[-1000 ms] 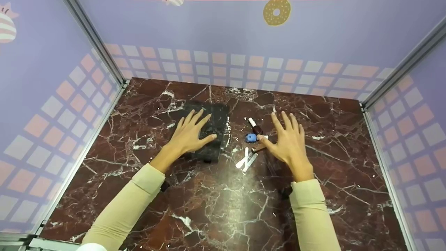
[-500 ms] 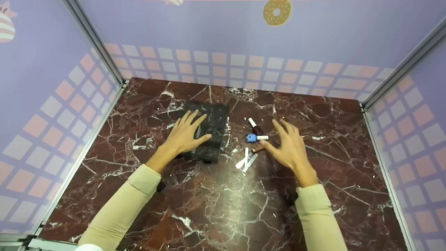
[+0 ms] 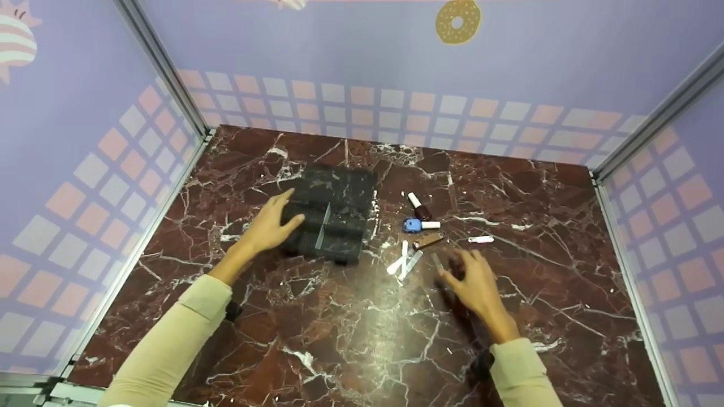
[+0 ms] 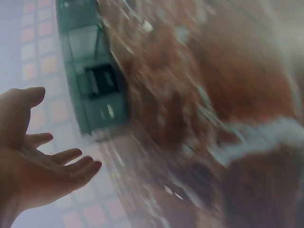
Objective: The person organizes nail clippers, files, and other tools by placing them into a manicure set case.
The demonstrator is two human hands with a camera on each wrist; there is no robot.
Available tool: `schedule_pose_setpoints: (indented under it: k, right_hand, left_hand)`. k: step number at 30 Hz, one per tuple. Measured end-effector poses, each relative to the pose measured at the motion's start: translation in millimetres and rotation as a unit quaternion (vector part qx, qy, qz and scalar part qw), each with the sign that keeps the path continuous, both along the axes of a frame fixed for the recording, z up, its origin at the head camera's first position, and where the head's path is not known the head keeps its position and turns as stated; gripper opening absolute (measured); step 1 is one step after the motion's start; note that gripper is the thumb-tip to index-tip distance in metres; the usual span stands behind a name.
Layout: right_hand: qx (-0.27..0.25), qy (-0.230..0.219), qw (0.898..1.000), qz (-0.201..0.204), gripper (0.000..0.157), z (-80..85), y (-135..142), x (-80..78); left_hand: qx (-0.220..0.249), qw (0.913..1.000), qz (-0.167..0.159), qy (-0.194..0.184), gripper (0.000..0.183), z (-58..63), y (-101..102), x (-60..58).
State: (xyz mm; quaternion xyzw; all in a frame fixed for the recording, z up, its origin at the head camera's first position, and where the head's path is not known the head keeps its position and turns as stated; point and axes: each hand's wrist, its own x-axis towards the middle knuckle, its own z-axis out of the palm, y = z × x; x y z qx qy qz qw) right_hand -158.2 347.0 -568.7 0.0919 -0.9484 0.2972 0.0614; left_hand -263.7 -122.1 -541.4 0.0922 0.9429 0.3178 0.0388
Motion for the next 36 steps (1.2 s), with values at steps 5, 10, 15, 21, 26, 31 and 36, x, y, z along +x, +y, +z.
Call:
schedule_pose_setpoints:
  k: [5,10,15,21,26,31,36]
  right_hand:
    - [0.004,-0.020,0.999,-0.025,0.042,-9.6,-3,8.8]
    - [0.002,-0.031,0.999,-0.040,0.022,-15.9,-9,10.4]
    - [-0.001,-0.014,0.998,-0.056,0.011,-17.4,-12,11.0]
    - [-0.012,-0.007,0.997,-0.074,0.013,-19.4,-15,10.9]
    - [-0.018,-0.016,0.997,-0.069,0.012,-16.1,-16,9.2]
    - [-0.039,-0.051,0.996,-0.057,0.010,3.1,-15,0.4]
    - [-0.077,-0.063,0.995,-0.020,0.009,17.1,-32,-17.5]
  left_hand:
    - [0.096,0.9940,0.025,-0.046,0.074,-6.8,-15,-3.6]
    - [0.170,0.9807,0.055,-0.080,0.063,-10.1,-20,-6.1]
    - [0.213,0.9693,0.057,-0.109,0.054,-10.5,-21,-5.7]
    - [0.277,0.9451,0.057,-0.164,0.054,-12.7,-26,-4.7]
    - [0.281,0.9429,0.059,-0.169,0.055,-11.4,-26,-4.3]
    - [0.285,0.9418,0.054,-0.169,0.055,-12.9,-24,-5.5]
    - [0.288,0.9412,0.058,-0.167,0.054,-14.2,-23,-3.9]
